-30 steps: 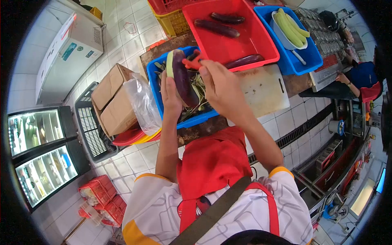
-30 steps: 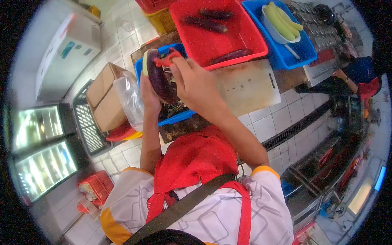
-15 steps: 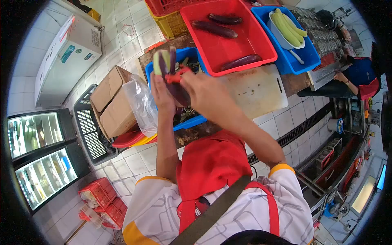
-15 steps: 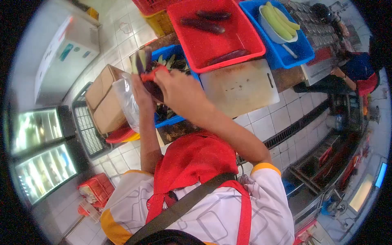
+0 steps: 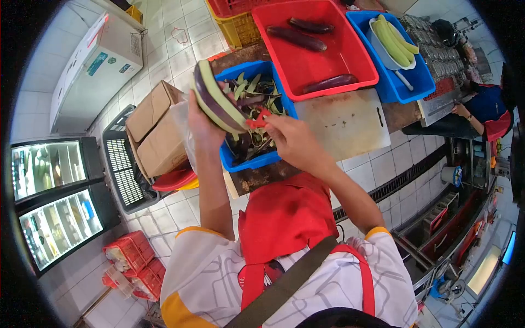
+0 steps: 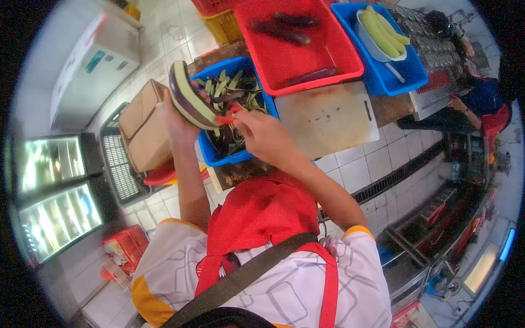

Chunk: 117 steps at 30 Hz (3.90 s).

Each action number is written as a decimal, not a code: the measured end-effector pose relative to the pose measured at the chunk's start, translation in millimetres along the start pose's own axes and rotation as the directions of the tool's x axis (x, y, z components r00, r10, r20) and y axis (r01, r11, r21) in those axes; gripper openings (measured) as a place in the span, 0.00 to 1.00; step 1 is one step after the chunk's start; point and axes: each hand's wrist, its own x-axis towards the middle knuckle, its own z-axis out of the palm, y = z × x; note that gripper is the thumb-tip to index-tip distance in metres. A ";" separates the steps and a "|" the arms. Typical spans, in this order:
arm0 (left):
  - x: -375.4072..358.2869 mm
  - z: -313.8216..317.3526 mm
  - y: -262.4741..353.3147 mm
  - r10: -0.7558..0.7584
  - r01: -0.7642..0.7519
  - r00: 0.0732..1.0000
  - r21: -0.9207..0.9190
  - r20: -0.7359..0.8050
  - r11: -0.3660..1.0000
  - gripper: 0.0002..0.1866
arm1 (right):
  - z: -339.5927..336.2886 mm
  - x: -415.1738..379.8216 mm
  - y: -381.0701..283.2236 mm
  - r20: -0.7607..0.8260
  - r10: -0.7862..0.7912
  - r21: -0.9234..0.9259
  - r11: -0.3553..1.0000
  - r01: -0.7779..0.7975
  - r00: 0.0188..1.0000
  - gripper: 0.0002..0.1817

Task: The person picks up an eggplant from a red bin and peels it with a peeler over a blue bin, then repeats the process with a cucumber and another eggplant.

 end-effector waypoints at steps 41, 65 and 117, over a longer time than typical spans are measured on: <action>-6.2 -3.1 -20.5 0.046 -0.022 0.980 0.121 -0.195 0.992 0.23 | -16.4 30.7 -16.0 -0.043 -0.027 0.100 0.995 0.031 0.999 0.08; 11.2 -33.3 -20.1 0.013 -0.055 0.893 -0.080 -0.451 0.995 0.24 | 12.1 -26.9 3.5 0.137 0.033 -0.423 0.905 0.028 0.990 0.08; 30.5 -76.8 10.9 0.267 -0.232 0.933 0.165 -0.242 0.959 0.26 | 29.2 -21.0 -17.0 0.294 -0.019 0.151 0.988 -0.027 0.956 0.07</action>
